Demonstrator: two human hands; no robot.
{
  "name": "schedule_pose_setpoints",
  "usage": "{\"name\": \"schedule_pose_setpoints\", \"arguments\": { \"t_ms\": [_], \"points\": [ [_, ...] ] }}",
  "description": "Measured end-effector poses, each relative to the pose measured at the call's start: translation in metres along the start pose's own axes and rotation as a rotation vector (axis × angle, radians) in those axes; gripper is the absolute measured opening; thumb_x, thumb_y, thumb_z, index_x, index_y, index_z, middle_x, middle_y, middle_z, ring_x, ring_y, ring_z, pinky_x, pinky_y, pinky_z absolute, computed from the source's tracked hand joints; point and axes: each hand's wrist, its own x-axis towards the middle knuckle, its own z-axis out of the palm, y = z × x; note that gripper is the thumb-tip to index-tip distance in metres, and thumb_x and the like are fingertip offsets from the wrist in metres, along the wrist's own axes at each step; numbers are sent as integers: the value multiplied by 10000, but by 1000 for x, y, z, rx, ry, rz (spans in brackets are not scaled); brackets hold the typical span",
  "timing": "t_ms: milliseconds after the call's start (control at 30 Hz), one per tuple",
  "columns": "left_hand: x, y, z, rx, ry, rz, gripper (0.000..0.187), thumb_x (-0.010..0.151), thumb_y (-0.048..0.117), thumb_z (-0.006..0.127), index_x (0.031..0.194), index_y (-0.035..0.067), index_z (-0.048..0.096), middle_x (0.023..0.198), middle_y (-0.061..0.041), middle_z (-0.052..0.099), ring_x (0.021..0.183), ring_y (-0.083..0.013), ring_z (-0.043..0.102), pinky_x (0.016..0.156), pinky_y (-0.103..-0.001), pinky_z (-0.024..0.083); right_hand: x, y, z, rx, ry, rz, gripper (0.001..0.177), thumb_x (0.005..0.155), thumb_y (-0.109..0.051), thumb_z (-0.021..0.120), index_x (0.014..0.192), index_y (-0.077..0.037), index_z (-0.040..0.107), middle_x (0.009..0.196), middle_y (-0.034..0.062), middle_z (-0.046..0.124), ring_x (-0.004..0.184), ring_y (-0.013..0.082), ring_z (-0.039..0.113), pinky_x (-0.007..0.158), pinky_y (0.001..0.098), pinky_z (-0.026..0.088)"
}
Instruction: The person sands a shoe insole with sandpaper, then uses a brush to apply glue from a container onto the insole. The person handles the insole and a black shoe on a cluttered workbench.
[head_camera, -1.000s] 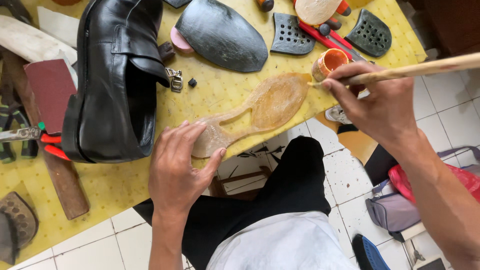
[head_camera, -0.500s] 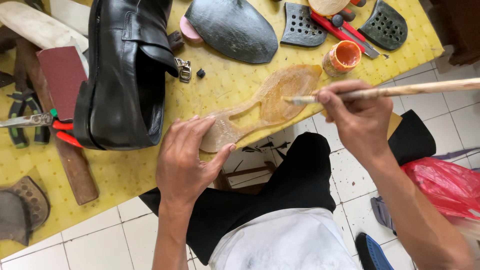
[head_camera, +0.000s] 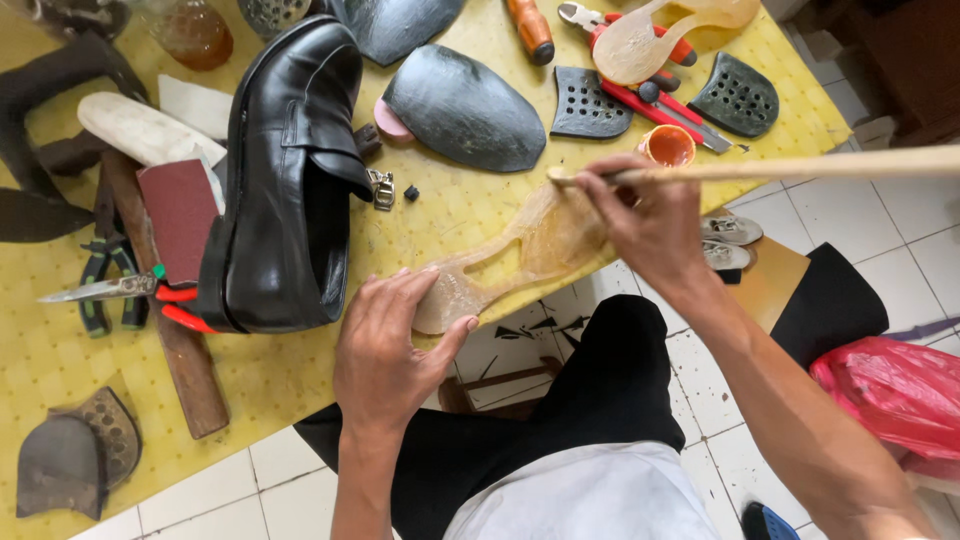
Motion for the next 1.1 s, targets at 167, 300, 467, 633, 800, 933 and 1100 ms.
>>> {"name": "schedule_pose_setpoints", "arguments": {
  "t_ms": [167,300,467,633,800,933,1100],
  "points": [
    [0,0,0,-2,10,9,610,708,422,946,1197,127,731,1118,-65,753,1102,-278,707,1100,-456,486,3,-11,-20,157,-77,131,134,916,33,801,1012,-60,795,693,9,671,615,52,563,637,211,518],
    [3,5,-7,24,-20,38,568,773,389,906,1216,95,706,1174,-71,744,1132,-267,694,1100,-445,494,0,1,-38,-8,-96,129,74,969,-15,788,1042,-25,791,840,94,718,622,139,633,571,249,539],
    [4,7,-9,69,-52,75,518,838,365,862,1216,57,688,1209,-86,737,1139,-268,680,1094,-442,497,-12,0,-56,49,-72,230,90,972,4,776,1049,0,727,913,96,743,724,139,671,674,233,593],
    [5,8,-7,72,-33,68,508,815,345,880,1187,55,692,1165,-93,743,1119,-271,691,1079,-426,513,-25,-11,-56,31,-151,234,93,929,-64,774,1020,-42,770,938,63,780,700,119,674,626,222,573],
    [5,8,-9,76,-49,68,533,812,377,875,1199,60,689,1176,-87,742,1125,-268,688,1088,-433,506,-12,-8,-88,76,59,349,57,1024,5,748,1068,20,714,926,120,722,748,158,670,659,239,597],
    [4,9,-10,44,-47,59,548,811,401,857,1207,63,687,1196,-90,738,1148,-271,685,1101,-441,502,14,9,-110,-230,41,242,52,1044,-13,810,1059,-2,761,912,101,729,752,159,654,705,260,557],
    [4,5,-10,-11,-59,7,491,856,334,815,1249,82,663,1243,-79,731,1185,-243,689,1107,-417,508,24,21,-101,-323,-57,231,111,1007,-131,821,1003,-32,769,789,52,734,624,112,647,593,255,566]
  ]
}}
